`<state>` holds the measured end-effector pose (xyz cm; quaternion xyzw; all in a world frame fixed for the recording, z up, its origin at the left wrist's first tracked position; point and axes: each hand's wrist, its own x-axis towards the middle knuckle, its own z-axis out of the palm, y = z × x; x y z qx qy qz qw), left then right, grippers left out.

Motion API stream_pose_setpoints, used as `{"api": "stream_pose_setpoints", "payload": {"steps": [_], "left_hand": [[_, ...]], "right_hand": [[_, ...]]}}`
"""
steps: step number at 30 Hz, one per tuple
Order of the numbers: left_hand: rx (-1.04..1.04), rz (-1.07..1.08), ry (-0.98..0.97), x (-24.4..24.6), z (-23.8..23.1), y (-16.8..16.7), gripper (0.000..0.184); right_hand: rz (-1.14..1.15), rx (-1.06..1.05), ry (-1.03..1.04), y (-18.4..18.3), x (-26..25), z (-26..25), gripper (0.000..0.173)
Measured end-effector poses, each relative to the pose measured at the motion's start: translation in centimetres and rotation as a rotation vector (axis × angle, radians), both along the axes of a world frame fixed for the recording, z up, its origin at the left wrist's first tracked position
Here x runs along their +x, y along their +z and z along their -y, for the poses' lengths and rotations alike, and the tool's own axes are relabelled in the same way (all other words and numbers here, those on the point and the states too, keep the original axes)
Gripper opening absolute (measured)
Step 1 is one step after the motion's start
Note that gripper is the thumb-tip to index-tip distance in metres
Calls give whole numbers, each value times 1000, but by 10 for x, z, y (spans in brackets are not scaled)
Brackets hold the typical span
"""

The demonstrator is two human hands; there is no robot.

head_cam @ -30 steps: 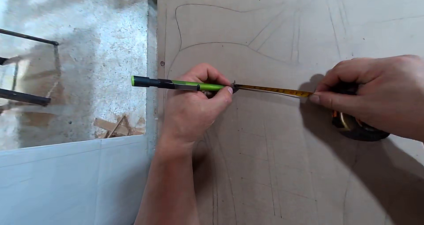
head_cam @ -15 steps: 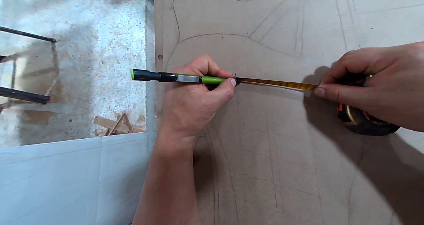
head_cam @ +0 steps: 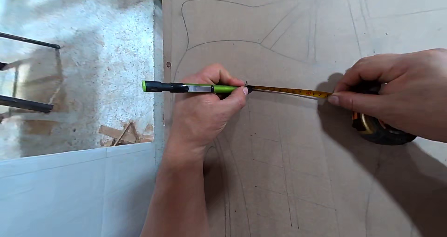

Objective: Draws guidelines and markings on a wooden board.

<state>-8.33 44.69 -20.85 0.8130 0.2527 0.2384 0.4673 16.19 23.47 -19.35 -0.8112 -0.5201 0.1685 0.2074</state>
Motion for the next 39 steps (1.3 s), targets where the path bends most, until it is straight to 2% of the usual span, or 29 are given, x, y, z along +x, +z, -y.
{"api": "stream_pose_setpoints", "payload": {"steps": [15,39], "left_hand": [[1,71,-22,4,-6,-6,9],[-12,1,11,3,1,0,8]], "right_hand": [[6,12,10,1,-1,0,16],[-10,60,35,-5,3,1,18]]}}
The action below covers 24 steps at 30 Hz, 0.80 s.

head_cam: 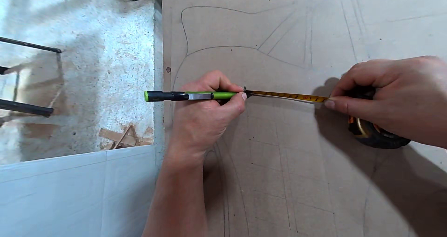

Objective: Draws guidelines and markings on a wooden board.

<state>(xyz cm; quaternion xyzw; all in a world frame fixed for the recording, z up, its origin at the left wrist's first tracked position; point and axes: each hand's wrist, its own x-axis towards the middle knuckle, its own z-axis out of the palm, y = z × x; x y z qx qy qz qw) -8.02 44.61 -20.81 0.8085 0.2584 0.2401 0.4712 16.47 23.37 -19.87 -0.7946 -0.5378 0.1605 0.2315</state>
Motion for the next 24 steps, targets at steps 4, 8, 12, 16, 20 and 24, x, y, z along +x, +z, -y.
{"api": "stream_pose_setpoints", "payload": {"steps": [4,8,12,16,20,24], "left_hand": [[0,1,-10,0,0,0,7],[-10,9,-9,0,0,0,8],[-22,5,20,-1,-1,0,7],[-25,4,25,-1,0,0,7],[2,14,-16,-2,-1,-1,7],[18,5,-23,-1,-1,-1,7]], "right_hand": [[-6,7,10,-1,1,0,19],[-12,9,14,-1,1,0,18],[-10,6,15,-2,2,1,19],[-1,10,16,-2,2,0,19],[6,11,12,-3,2,1,19],[-4,11,8,-3,1,1,19]]}}
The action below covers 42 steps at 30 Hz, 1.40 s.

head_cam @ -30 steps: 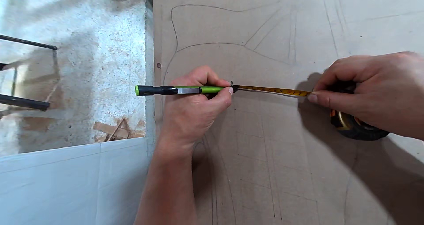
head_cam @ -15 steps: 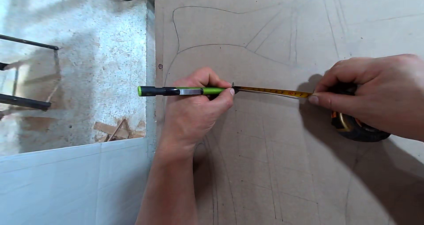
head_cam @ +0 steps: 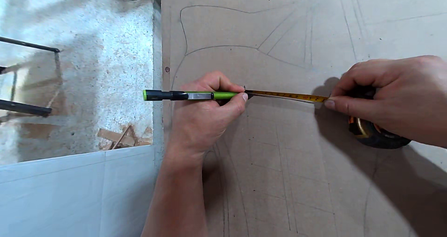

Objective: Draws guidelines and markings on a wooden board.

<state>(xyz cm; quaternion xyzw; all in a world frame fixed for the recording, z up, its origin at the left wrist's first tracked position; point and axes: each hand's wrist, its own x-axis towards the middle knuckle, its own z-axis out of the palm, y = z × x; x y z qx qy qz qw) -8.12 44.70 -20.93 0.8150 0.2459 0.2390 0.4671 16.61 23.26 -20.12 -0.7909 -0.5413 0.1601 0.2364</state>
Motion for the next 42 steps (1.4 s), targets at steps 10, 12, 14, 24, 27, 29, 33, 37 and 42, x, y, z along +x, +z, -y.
{"api": "stream_pose_setpoints", "payload": {"steps": [10,12,14,24,27,29,33,37,42], "left_hand": [[-8,5,0,1,1,0,8],[-13,13,-2,2,1,0,8],[-16,9,5,1,1,-1,8],[-6,-7,-17,1,1,1,8],[-9,-16,-19,1,1,2,8],[-11,-7,-16,2,1,1,8],[-21,-8,-17,1,1,1,8],[-25,1,-14,2,1,1,8],[-48,-3,6,1,1,0,7]], "right_hand": [[4,-18,-3,5,-3,-2,18],[6,-17,-7,5,-3,-2,18],[5,-16,-13,6,-4,-2,19],[21,-39,-40,8,-6,-2,16],[18,-45,-36,8,-6,-2,16],[18,-39,-37,9,-7,-2,16],[22,-59,-53,11,-8,-3,15],[26,-58,-52,11,-9,-3,15],[27,-53,-46,10,-7,-3,15]]}}
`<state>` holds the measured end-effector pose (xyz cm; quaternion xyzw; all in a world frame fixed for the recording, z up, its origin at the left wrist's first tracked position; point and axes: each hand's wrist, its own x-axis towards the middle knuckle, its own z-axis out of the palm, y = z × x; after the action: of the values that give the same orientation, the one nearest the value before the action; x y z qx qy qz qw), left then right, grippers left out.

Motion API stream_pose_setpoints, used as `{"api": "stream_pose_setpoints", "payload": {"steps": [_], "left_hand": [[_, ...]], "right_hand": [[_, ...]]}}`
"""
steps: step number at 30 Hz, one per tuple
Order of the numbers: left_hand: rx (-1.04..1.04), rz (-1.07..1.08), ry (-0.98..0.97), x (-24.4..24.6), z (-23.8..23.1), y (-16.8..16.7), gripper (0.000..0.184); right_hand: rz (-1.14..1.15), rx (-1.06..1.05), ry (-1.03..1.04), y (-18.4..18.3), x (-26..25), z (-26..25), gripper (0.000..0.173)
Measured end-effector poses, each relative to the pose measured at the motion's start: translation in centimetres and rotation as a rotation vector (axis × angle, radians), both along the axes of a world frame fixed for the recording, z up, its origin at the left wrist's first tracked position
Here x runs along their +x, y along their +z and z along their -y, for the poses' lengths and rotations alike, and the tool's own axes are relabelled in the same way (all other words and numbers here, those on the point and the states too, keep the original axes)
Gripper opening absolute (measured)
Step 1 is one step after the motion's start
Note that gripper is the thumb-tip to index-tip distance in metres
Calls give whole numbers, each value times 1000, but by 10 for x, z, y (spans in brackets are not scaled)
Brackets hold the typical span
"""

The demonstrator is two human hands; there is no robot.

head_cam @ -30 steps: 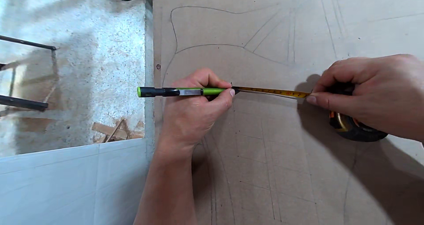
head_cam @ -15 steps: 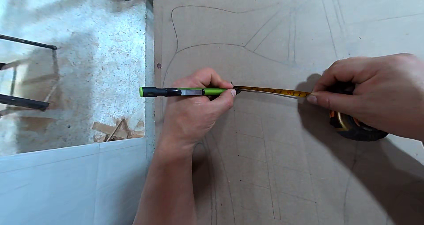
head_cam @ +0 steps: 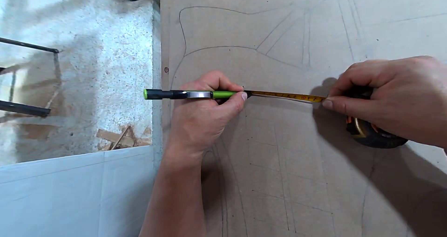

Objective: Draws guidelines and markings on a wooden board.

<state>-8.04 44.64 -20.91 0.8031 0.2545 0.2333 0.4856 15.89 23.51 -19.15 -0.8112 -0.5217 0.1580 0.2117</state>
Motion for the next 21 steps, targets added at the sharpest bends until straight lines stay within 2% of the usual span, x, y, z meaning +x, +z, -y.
{"api": "stream_pose_setpoints", "payload": {"steps": [5,11,21], "left_hand": [[-140,146,30,-1,-4,-2,11],[-67,124,-100,1,-1,-2,9],[22,45,-55,6,8,-1,8]], "right_hand": [[-10,24,27,-1,2,0,17],[8,-8,0,1,-1,0,15],[7,-36,-10,5,-3,-1,13]]}}
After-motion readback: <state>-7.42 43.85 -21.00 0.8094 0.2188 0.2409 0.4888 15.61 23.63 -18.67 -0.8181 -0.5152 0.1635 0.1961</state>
